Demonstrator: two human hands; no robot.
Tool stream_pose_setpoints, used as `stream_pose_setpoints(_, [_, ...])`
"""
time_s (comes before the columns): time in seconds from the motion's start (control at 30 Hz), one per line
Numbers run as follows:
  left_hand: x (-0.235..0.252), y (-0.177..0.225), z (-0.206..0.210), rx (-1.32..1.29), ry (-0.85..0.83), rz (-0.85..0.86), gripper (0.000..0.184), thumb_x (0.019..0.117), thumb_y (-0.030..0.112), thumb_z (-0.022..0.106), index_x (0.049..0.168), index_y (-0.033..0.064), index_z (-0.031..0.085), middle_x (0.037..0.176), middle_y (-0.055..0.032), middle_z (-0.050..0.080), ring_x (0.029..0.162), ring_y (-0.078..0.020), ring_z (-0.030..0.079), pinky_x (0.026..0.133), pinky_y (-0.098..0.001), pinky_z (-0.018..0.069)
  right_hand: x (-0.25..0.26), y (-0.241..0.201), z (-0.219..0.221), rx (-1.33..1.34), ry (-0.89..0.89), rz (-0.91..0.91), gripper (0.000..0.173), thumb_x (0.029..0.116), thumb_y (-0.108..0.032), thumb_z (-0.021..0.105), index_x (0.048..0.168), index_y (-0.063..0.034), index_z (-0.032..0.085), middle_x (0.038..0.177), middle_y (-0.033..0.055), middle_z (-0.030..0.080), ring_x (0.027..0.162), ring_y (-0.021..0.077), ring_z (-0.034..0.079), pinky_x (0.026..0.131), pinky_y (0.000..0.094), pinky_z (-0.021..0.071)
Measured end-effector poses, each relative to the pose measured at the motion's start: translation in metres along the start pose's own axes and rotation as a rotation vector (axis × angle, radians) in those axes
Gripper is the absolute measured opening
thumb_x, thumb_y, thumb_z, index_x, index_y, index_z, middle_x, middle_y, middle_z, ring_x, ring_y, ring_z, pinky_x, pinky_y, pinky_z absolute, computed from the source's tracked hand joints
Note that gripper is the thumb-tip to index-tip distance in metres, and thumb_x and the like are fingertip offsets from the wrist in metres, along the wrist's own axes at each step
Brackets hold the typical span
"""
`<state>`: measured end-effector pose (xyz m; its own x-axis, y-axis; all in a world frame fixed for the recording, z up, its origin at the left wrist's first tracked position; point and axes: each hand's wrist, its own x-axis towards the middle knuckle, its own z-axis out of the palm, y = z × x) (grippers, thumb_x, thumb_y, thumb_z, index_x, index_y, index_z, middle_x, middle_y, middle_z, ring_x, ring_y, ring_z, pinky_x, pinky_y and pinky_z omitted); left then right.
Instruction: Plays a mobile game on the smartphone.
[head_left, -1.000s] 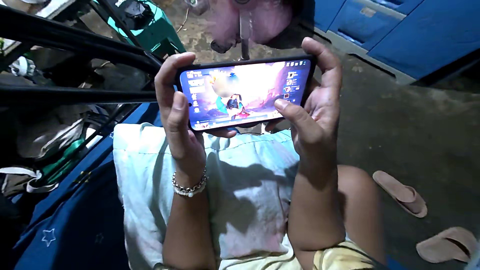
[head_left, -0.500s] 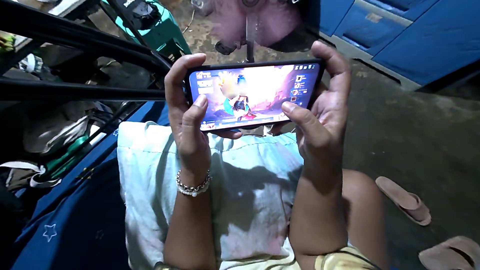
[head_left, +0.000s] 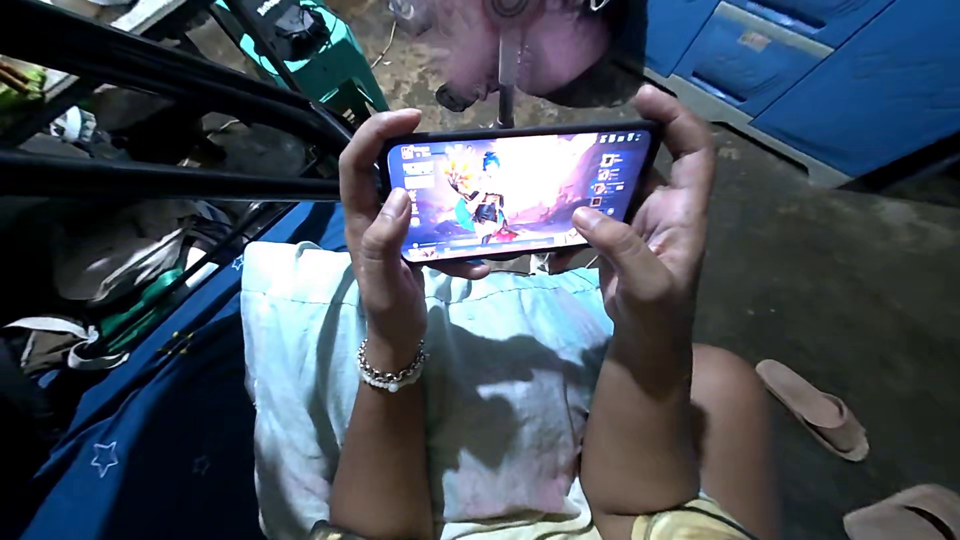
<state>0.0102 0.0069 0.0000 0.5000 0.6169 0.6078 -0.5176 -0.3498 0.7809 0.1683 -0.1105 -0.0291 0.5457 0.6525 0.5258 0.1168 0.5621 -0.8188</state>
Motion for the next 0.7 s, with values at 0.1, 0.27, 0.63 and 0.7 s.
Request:
stream_pose_setpoints(0.1, [0.0002, 0.0008, -0.0013, -0.003, 0.002, -0.011, 0.038, 0.1043, 0.026, 0.04, 0.14, 0.0158, 0.046, 0.133, -0.0007, 0.054, 0.104, -0.0102, 0.066, 0.067, -0.0248, 0.0622, 0.0002, -0.0012, 0.0014, 0.018, -0.003, 0.008, 0.074, 0.088, -0.001, 0.058, 0.153, -0.0093, 0.024, 0.137, 0.0071, 0.051, 0.098, 0.0151, 0.07, 0.06, 0.0289, 0.0646])
stream_pose_setpoints(0.27, [-0.0008, 0.0009, -0.0023, 0.007, 0.004, -0.003, 0.039, 0.1039, 0.027, 0.038, 0.14, 0.0153, 0.047, 0.133, 0.0001, 0.055, 0.106, -0.01, 0.065, 0.073, -0.0246, 0.0615, -0.0009, -0.0015, 0.0024, 0.004, 0.003, 0.008, 0.075, 0.0875, -0.002, 0.06, 0.153, -0.0085, 0.024, 0.137, 0.0059, 0.052, 0.101, 0.0139, 0.069, 0.066, 0.0281, 0.0647])
stream_pose_setpoints(0.63, [-0.0023, 0.003, -0.0019, -0.01, 0.008, -0.045, 0.039, 0.1037, 0.028, 0.04, 0.142, 0.0197, 0.045, 0.136, -0.0011, 0.054, 0.097, -0.011, 0.069, 0.051, -0.0257, 0.0606, -0.0012, -0.0038, 0.0026, 0.003, 0.01, 0.026, 0.075, 0.0887, -0.002, 0.059, 0.154, -0.0091, 0.023, 0.137, 0.0068, 0.05, 0.095, 0.0147, 0.07, 0.059, 0.029, 0.0648])
stream_pose_setpoints(0.7, [-0.0024, 0.0029, -0.0017, -0.004, 0.008, -0.043, 0.039, 0.104, 0.028, 0.039, 0.142, 0.0196, 0.045, 0.136, -0.001, 0.053, 0.097, -0.0106, 0.069, 0.05, -0.0254, 0.0607, -0.0015, -0.0052, 0.0029, 0.001, 0.016, 0.037, 0.075, 0.0881, -0.001, 0.058, 0.154, -0.0103, 0.023, 0.136, 0.0063, 0.052, 0.089, 0.014, 0.071, 0.054, 0.0281, 0.0633])
